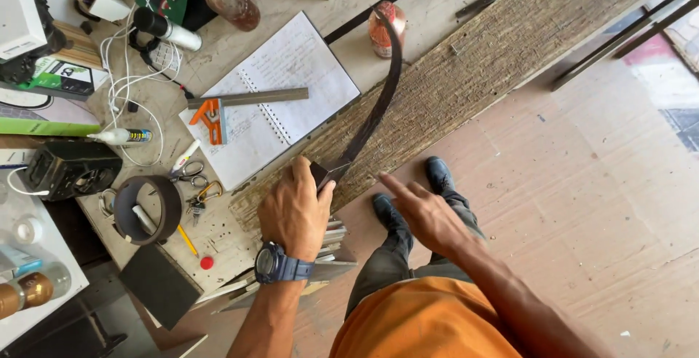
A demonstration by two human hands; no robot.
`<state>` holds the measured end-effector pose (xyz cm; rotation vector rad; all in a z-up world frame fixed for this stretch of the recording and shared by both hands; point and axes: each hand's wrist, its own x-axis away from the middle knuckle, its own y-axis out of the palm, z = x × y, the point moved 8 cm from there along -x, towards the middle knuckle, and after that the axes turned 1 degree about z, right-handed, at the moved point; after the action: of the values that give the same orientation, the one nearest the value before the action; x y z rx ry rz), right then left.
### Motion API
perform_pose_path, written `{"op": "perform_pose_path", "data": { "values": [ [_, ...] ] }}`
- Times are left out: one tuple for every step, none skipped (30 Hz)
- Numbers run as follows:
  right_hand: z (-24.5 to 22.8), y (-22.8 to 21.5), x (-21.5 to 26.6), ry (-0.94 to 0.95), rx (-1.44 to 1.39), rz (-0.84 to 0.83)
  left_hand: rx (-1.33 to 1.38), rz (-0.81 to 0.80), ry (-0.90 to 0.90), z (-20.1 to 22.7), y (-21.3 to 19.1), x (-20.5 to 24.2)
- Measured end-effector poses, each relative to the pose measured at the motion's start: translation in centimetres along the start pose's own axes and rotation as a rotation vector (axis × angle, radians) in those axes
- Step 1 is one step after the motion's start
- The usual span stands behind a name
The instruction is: Filing and scraping the edges of a rectangular workpiece using a small blade on a workbench.
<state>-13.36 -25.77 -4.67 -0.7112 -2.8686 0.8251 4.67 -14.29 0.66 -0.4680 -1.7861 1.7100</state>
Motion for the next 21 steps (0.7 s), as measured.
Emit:
{"op": "perform_pose_path", "data": {
  "values": [
    [1.0, 1.5, -0.6, 0.027, 0.049, -0.061, -0.020, 0.006, -0.032, -0.2, 0.1, 0.0],
    [2.0, 3.0, -1.1, 0.054, 0.097, -0.122, -0.040, 0.013, -0.064, -0.4, 0.1, 0.0],
    [2.2, 3.1, -1.3, 0.049, 0.098, -0.118, -0.041, 0.020, -0.064, -0.3, -0.2, -0.3],
    [2.6, 3.5, -1.4, 0.064, 0.145, -0.153, -0.015, -0.002, -0.102, -0.6, -0.2, -0.5],
    [2.9, 4.1, -1.1, 0.086, 0.190, -0.194, 0.011, -0.032, -0.141, -1.0, 0.0, -0.4],
    [2.9, 3.8, -1.3, 0.087, 0.188, -0.196, 0.010, -0.035, -0.142, -1.0, -0.1, -0.5],
    [2.9, 3.3, -1.4, 0.105, 0.173, -0.174, -0.004, -0.019, -0.140, -1.0, -0.3, -0.4],
    [2.8, 2.8, -1.4, 0.122, 0.159, -0.152, -0.018, -0.003, -0.137, -1.0, -0.5, -0.2],
    [3.0, 2.9, -1.8, 0.120, 0.158, -0.155, -0.018, -0.003, -0.141, -1.0, -0.4, -0.2],
    [3.0, 3.0, -2.1, 0.111, 0.172, -0.159, -0.021, 0.020, -0.142, -1.0, -0.5, -0.2],
    [3.1, 3.0, -2.0, 0.110, 0.188, -0.164, -0.021, 0.036, -0.139, -0.9, -0.5, 0.0],
    [3.3, 3.5, -2.2, 0.116, 0.189, -0.168, -0.018, 0.029, -0.139, -0.9, -0.6, 0.3],
    [3.7, 4.3, -2.6, 0.122, 0.208, -0.214, -0.040, 0.030, -0.131, -0.7, -0.8, 0.3],
    [4.1, 5.0, -3.1, 0.128, 0.226, -0.260, -0.062, 0.031, -0.124, -0.5, -1.0, 0.2],
    [3.9, 5.1, -3.4, 0.124, 0.229, -0.263, -0.059, 0.033, -0.129, -0.5, -0.6, 0.3],
    [3.5, 5.7, -3.6, 0.089, 0.264, -0.320, -0.078, 0.090, -0.110, -0.3, -0.7, 0.4],
    [3.1, 6.4, -3.6, 0.055, 0.296, -0.380, -0.100, 0.142, -0.094, -0.2, -0.8, 0.8],
    [2.9, 6.4, -3.9, 0.051, 0.294, -0.387, -0.101, 0.140, -0.102, -0.1, -1.1, 0.9],
    [3.0, 6.6, -4.0, 0.075, 0.310, -0.416, -0.112, 0.136, -0.091, 0.1, -1.4, 0.9],
    [3.1, 6.7, -4.2, 0.099, 0.327, -0.445, -0.122, 0.131, -0.079, 0.4, -1.7, 0.9],
    [3.2, 6.8, -4.3, 0.101, 0.329, -0.449, -0.119, 0.128, -0.080, 0.5, -1.7, 0.8]
  ]
}}
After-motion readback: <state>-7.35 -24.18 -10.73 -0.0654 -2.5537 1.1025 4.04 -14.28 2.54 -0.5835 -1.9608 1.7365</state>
